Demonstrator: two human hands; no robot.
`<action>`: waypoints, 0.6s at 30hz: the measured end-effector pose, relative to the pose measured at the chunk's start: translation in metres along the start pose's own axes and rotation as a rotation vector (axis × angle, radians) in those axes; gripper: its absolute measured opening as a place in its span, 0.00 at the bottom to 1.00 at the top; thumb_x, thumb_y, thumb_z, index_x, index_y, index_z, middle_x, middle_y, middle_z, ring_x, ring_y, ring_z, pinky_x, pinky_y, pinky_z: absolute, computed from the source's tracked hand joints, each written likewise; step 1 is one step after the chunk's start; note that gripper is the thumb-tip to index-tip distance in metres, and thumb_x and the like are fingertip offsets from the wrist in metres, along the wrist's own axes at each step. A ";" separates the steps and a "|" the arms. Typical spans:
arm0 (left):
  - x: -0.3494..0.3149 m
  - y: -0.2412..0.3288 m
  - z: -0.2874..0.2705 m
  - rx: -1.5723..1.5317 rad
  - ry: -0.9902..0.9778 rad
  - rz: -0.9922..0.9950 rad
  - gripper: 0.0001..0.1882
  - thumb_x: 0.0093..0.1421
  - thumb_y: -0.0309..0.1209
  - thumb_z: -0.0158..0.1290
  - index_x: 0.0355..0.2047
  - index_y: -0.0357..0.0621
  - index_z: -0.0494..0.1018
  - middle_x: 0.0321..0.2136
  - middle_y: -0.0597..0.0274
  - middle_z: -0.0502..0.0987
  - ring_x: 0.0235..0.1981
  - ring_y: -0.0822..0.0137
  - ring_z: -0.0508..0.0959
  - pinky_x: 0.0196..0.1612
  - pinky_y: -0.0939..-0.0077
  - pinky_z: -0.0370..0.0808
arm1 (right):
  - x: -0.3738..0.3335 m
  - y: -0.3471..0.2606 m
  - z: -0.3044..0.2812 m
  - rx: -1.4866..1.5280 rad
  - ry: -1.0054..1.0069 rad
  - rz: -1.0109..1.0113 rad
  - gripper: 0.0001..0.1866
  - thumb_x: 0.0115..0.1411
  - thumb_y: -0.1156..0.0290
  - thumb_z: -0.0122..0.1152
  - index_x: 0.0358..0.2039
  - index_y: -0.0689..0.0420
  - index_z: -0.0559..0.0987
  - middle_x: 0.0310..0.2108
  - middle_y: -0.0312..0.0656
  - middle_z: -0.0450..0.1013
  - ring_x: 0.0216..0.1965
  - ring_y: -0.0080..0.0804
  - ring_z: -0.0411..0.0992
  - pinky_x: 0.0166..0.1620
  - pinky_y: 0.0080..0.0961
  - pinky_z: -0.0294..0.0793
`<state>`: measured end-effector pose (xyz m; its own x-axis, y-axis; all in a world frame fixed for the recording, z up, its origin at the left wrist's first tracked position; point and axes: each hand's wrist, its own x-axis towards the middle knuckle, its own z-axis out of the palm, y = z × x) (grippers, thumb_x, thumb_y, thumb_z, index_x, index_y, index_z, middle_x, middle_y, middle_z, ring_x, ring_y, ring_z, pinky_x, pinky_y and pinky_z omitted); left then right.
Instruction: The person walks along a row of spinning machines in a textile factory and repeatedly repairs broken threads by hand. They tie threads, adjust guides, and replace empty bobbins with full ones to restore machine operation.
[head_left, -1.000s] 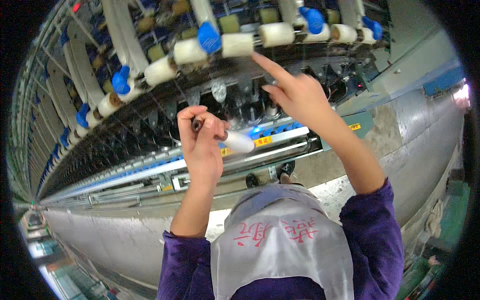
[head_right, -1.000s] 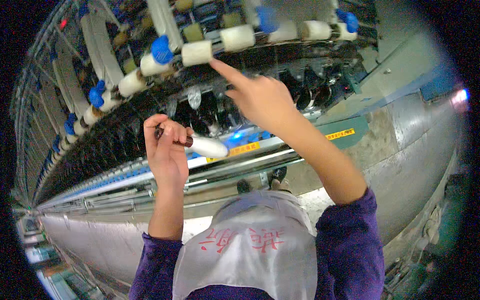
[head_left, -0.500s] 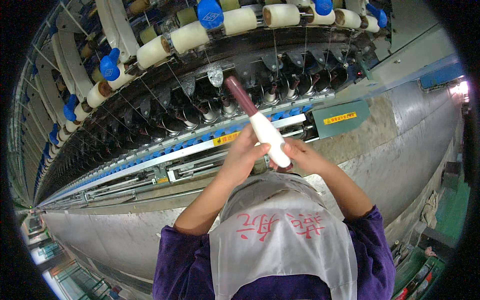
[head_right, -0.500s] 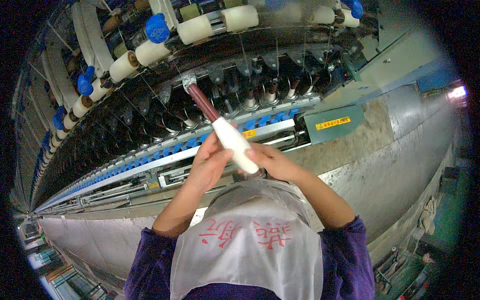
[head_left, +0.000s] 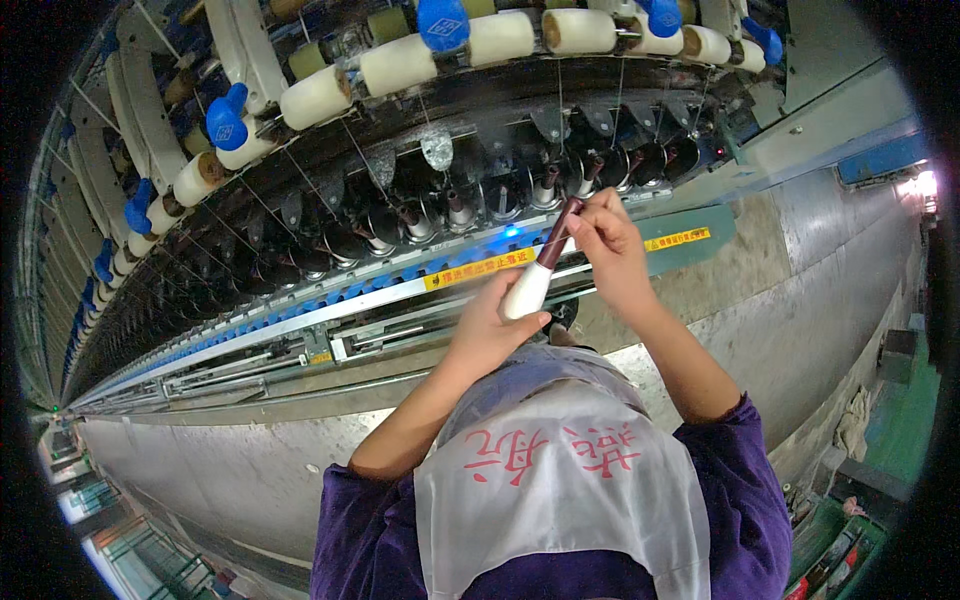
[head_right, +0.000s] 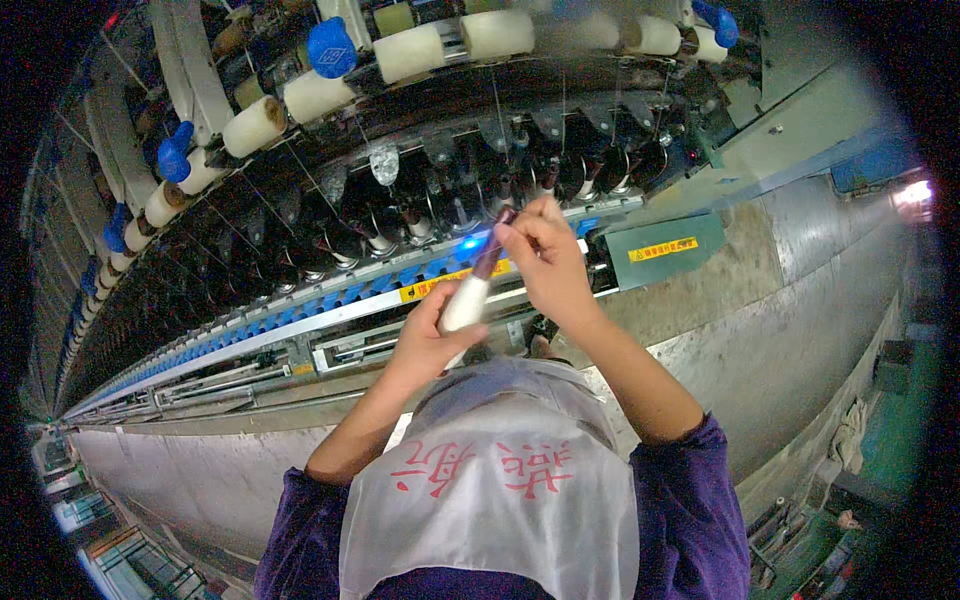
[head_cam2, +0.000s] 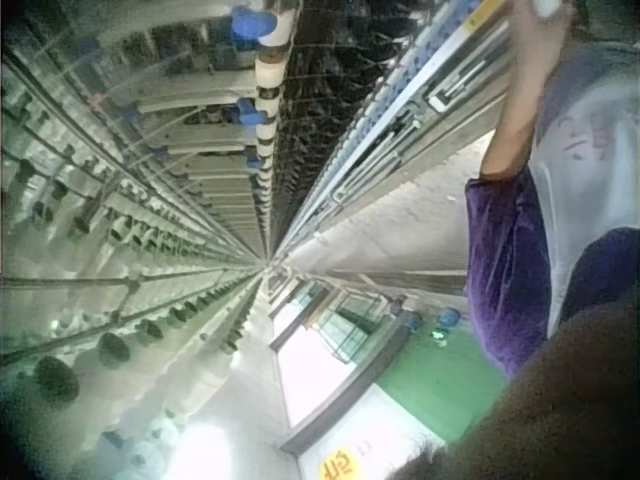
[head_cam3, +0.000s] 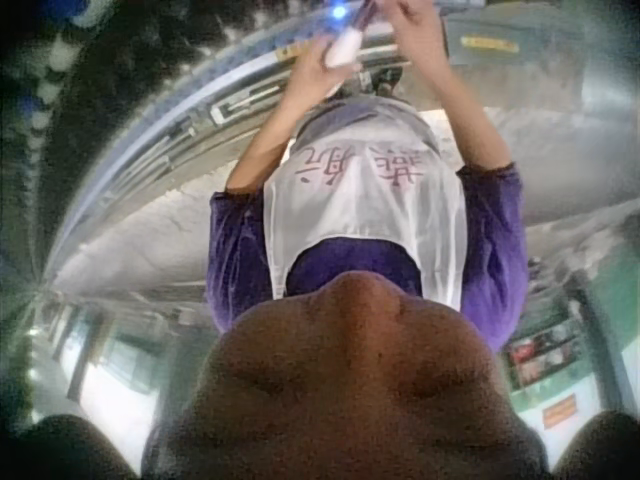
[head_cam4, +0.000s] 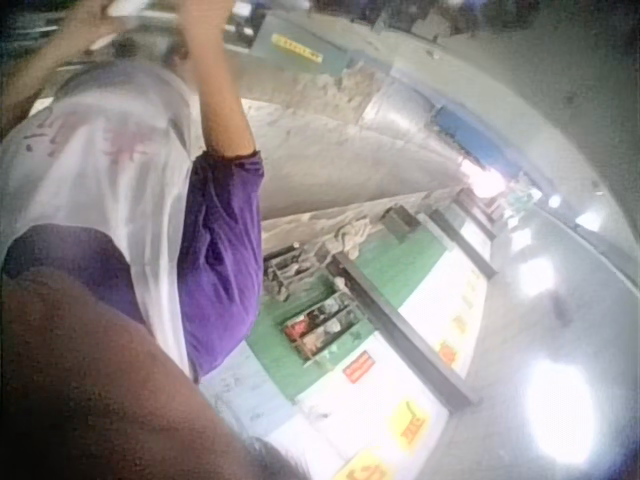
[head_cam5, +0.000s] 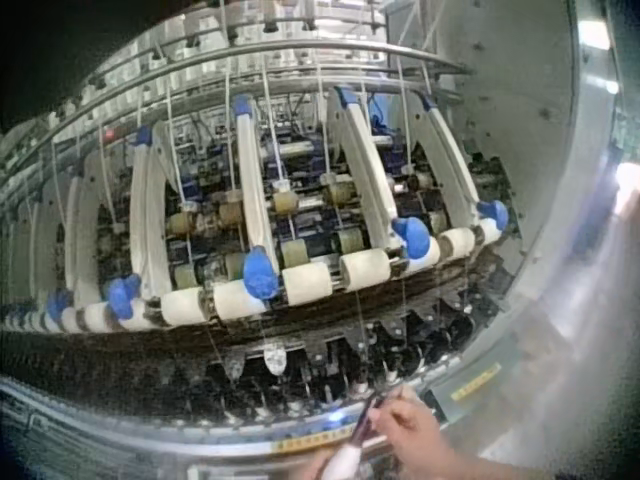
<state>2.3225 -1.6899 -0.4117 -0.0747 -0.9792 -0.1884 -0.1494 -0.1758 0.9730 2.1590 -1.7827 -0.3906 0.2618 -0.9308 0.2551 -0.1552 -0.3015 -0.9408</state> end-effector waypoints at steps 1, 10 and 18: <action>-0.001 -0.002 0.001 0.076 0.030 0.001 0.29 0.47 0.34 0.61 0.48 0.38 0.64 0.36 0.57 0.72 0.36 0.65 0.73 0.40 0.73 0.69 | 0.000 0.004 0.001 -0.021 0.033 0.010 0.11 0.56 0.73 0.57 0.19 0.60 0.69 0.26 0.34 0.58 0.29 0.22 0.57 0.32 0.18 0.57; -0.016 -0.094 -0.035 0.768 0.383 0.144 0.21 0.38 0.24 0.56 0.38 0.43 0.71 0.34 0.52 0.70 0.36 0.49 0.69 0.41 0.60 0.68 | 0.025 0.033 -0.033 0.842 0.479 0.425 0.06 0.61 0.69 0.50 0.29 0.56 0.69 0.28 0.34 0.66 0.27 0.20 0.64 0.28 0.21 0.66; -0.061 -0.191 -0.124 -0.236 0.608 -0.444 0.16 0.44 0.18 0.49 0.35 0.44 0.67 0.34 0.58 0.72 0.41 0.59 0.72 0.40 0.59 0.71 | 0.016 0.070 -0.037 -0.410 0.128 -0.047 0.09 0.56 0.70 0.56 0.23 0.60 0.72 0.18 0.41 0.66 0.20 0.30 0.64 0.26 0.26 0.64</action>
<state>2.4778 -1.6091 -0.5700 0.5054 -0.6838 -0.5263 0.1794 -0.5133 0.8392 2.1169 -1.8268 -0.4444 0.1614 -0.9244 0.3455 -0.5187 -0.3774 -0.7672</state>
